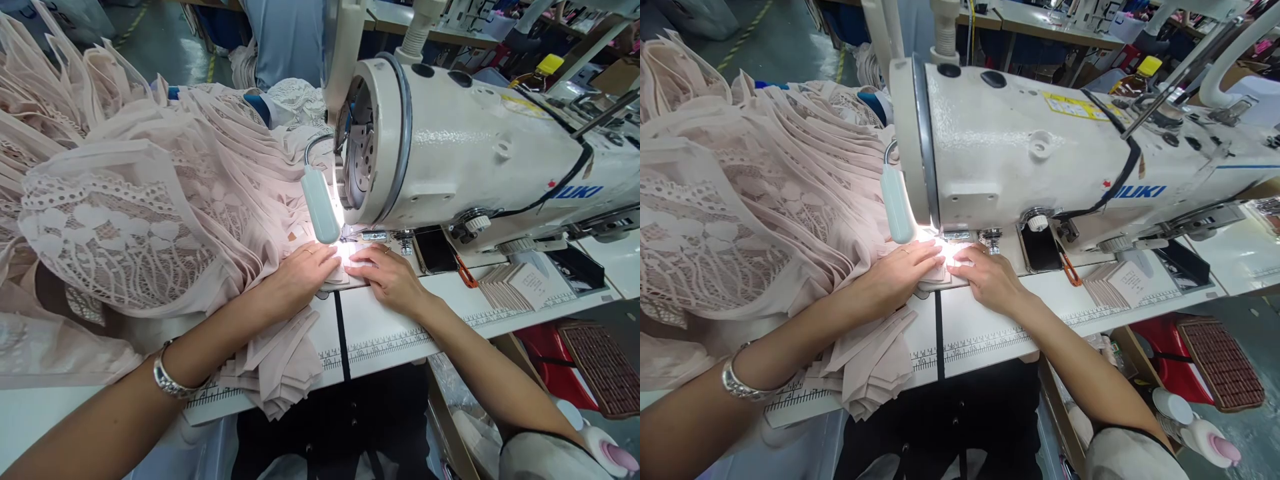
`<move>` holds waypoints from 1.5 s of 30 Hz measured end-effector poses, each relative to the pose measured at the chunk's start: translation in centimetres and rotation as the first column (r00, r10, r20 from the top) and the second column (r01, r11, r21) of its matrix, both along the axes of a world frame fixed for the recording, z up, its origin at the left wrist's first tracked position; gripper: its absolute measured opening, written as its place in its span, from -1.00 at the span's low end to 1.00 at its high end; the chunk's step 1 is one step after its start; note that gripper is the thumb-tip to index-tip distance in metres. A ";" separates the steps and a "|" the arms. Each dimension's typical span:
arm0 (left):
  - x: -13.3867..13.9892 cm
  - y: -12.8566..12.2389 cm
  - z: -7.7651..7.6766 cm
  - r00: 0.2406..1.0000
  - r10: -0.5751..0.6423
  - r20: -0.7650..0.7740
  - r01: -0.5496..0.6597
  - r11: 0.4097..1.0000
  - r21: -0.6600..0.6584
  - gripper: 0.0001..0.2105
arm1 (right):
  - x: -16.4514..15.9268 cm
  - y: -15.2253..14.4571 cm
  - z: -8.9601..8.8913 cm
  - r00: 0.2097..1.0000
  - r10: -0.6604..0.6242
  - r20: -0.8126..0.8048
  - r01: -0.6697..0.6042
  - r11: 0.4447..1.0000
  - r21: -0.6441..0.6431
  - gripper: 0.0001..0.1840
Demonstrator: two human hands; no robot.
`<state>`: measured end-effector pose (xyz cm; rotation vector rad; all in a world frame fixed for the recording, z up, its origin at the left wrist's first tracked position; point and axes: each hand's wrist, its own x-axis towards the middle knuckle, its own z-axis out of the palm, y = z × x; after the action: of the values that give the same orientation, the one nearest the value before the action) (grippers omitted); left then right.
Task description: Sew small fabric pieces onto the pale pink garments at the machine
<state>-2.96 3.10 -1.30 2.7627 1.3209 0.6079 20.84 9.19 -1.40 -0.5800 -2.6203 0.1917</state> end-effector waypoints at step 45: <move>0.7 0.3 0.3 0.987 0.075 -0.142 -0.041 0.972 0.234 -0.69 | -1.3 0.0 0.0 0.920 -0.171 0.351 0.168 0.985 0.039 -0.42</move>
<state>-2.28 3.35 -0.99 3.0182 1.4517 0.6019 19.53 9.18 -1.40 -0.9093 -2.8911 0.0219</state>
